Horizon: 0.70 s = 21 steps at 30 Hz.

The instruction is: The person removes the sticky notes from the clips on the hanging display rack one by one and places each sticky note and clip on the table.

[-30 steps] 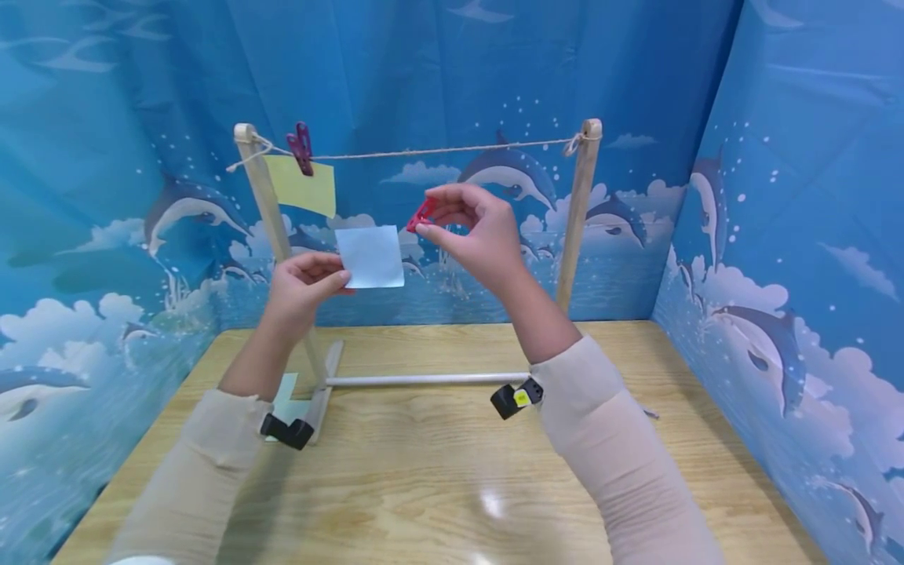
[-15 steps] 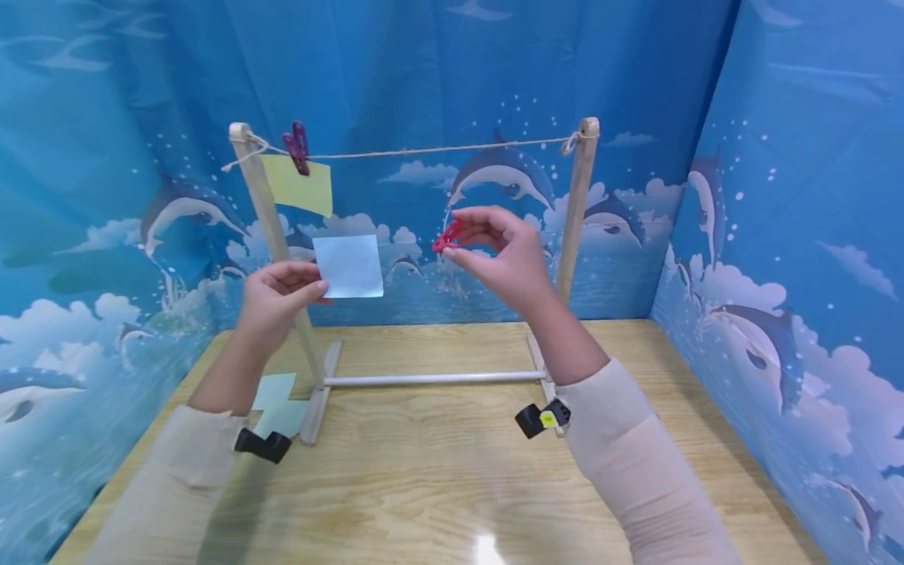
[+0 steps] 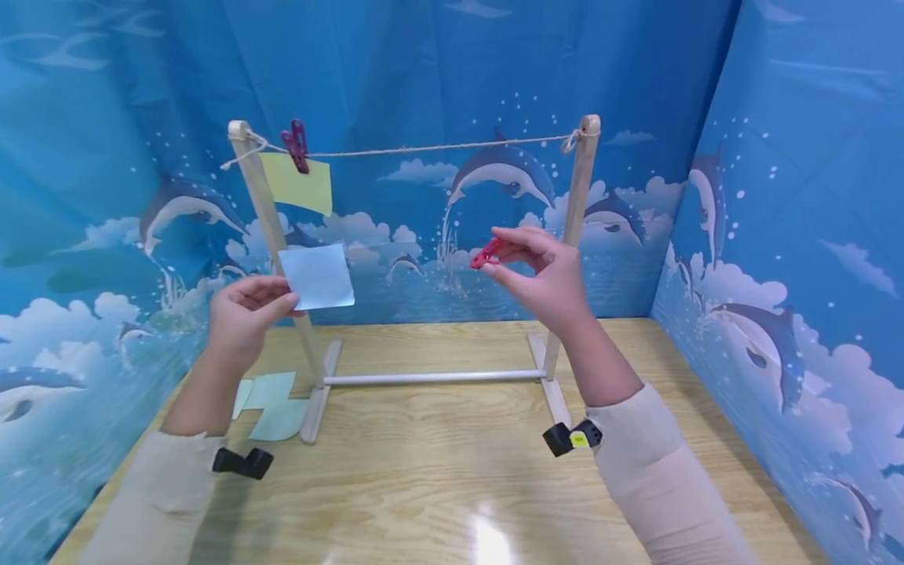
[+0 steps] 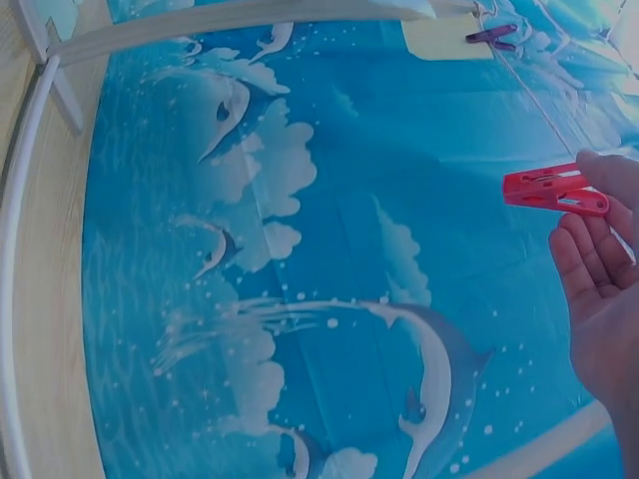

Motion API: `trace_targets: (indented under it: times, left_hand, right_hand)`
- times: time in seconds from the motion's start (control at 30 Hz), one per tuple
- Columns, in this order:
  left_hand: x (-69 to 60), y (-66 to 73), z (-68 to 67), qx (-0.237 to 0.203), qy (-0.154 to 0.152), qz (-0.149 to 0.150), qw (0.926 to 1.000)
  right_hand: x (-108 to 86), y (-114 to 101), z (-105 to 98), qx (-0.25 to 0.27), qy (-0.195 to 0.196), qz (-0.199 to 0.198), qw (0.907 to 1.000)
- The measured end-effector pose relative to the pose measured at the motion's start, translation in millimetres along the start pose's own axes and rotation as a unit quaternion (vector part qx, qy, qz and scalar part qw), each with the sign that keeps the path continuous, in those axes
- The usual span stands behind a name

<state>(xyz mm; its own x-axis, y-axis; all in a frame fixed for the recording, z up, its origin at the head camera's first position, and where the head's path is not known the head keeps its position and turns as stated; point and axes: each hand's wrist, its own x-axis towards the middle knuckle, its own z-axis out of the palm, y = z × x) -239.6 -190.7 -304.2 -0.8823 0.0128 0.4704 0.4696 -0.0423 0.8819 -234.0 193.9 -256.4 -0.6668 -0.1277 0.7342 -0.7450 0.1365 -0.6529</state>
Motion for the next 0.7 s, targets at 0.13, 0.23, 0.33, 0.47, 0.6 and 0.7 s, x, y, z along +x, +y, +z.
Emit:
trace_targets:
  times: [0.13, 0.23, 0.33, 0.47, 0.6, 0.7]
  left_hand:
    - [-5.0, -1.6, -8.6, -0.007, 0.009, -0.002, 0.9999]
    - [-9.0, -2.8, -14.6, -0.005, 0.015, -0.008, 0.9998]
    - [-13.1, -3.8, -19.7, -0.003, 0.016, -0.012, 0.9998]
    - [-19.3, -6.7, -26.8, -0.001, 0.016, -0.009, 0.9998]
    - [-27.3, -10.6, -34.6, 0.009, 0.027, -0.009, 0.9996]
    - [-33.6, -12.7, -40.3, 0.024, 0.044, -0.022, 0.9985]
  right_hand:
    - [-8.7, 4.1, -9.6, 0.014, 0.013, 0.016, 0.9997]
    - [-15.1, 8.3, -15.5, 0.029, 0.020, 0.031, 0.9989]
    - [-22.2, 12.9, -20.5, 0.036, 0.031, 0.051, 0.9976]
    - [-31.8, 18.7, -26.6, 0.041, 0.048, 0.070, 0.9956]
    - [-41.7, 23.3, -33.9, 0.056, 0.058, 0.076, 0.9938]
    - [-49.5, 25.7, -41.1, 0.065, 0.066, 0.080, 0.9925]
